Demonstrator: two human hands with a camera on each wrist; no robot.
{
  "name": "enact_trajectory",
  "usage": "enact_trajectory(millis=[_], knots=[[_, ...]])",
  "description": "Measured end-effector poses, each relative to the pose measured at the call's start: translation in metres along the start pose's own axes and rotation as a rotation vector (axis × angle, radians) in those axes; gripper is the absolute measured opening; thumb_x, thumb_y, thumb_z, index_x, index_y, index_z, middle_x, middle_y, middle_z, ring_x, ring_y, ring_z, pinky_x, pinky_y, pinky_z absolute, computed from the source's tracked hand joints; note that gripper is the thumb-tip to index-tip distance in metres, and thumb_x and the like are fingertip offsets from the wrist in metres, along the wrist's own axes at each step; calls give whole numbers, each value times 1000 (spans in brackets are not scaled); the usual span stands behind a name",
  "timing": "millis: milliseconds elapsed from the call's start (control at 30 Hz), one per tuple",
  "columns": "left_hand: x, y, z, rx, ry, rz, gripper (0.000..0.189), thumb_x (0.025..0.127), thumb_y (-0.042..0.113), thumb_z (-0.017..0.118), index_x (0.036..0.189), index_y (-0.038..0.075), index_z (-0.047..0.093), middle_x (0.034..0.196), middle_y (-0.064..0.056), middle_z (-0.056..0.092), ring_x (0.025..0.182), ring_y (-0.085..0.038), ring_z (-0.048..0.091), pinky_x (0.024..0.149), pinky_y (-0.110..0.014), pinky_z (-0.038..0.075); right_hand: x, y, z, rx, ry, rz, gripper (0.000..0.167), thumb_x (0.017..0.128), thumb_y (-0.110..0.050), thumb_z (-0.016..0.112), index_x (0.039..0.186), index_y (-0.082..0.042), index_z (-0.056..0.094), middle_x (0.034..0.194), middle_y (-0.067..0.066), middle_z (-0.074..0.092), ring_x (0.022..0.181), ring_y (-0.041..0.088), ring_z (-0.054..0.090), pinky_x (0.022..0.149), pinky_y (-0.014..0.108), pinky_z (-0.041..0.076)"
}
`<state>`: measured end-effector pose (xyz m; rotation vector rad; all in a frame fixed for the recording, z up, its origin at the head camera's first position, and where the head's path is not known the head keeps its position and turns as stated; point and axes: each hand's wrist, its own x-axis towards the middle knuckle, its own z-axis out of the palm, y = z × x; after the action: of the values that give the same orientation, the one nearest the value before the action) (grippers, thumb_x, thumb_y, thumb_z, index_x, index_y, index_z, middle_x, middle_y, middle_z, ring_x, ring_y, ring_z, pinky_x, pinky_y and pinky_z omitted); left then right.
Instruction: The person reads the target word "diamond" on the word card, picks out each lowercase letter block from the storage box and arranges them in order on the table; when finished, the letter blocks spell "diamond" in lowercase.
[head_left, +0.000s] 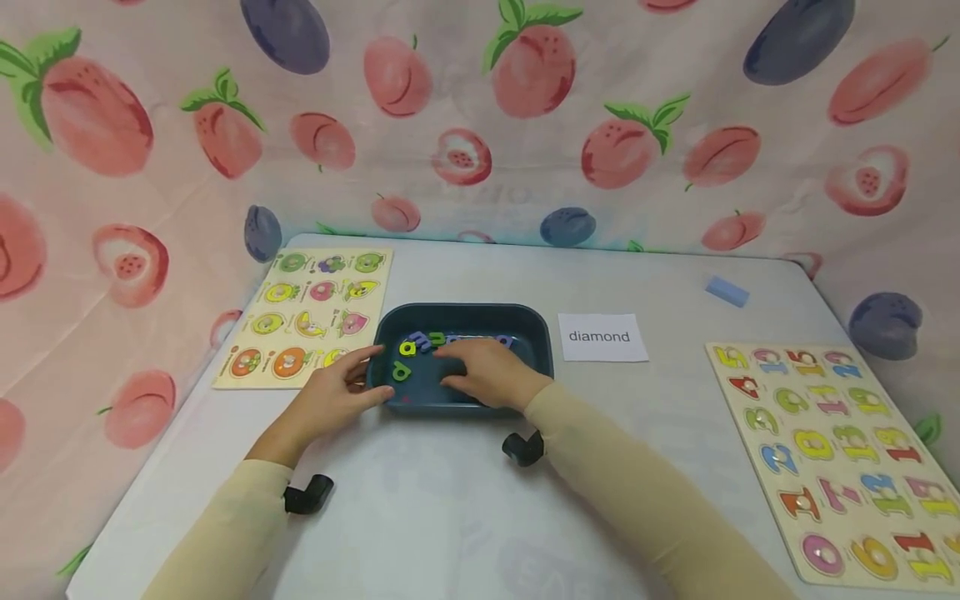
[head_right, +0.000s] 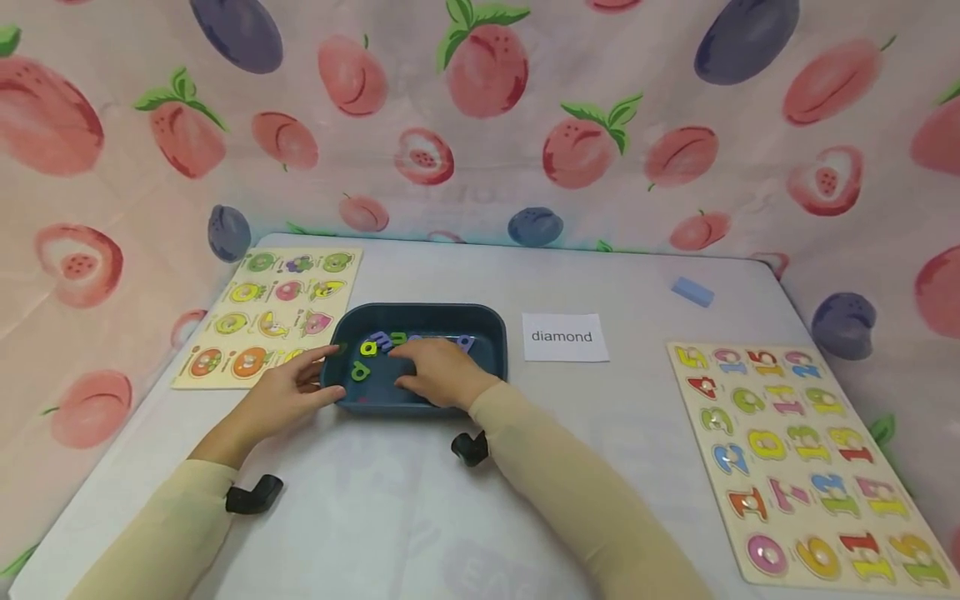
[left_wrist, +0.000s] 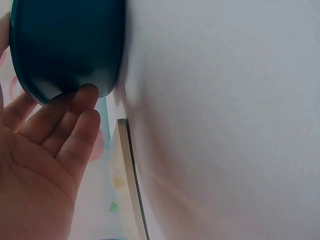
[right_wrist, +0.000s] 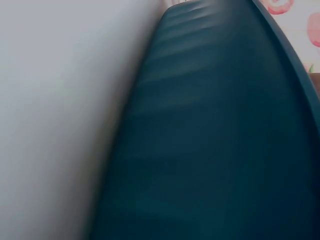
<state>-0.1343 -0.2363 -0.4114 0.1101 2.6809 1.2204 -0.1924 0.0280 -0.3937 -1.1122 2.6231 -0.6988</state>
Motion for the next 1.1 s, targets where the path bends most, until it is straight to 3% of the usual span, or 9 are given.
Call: enact_trajectory(millis=[500, 1100], knots=[[1, 3, -3, 34, -35, -5, 77, 91, 39, 75, 154, 15, 39, 141, -24, 54, 127, -37, 55, 105, -53, 43, 32, -12, 14, 44, -70, 45, 47, 96, -22, 70, 141, -10, 59, 139, 4, 60, 129, 21, 54, 110, 36, 39], [1, 3, -2, -1, -42, -9, 76, 92, 36, 75, 155, 15, 38, 142, -22, 53, 127, -35, 56, 105, -52, 42, 54, -18, 24, 72, -151, 64, 44, 98, -20, 68, 140, -11, 60, 134, 4, 63, 121, 16, 57, 105, 32, 44]])
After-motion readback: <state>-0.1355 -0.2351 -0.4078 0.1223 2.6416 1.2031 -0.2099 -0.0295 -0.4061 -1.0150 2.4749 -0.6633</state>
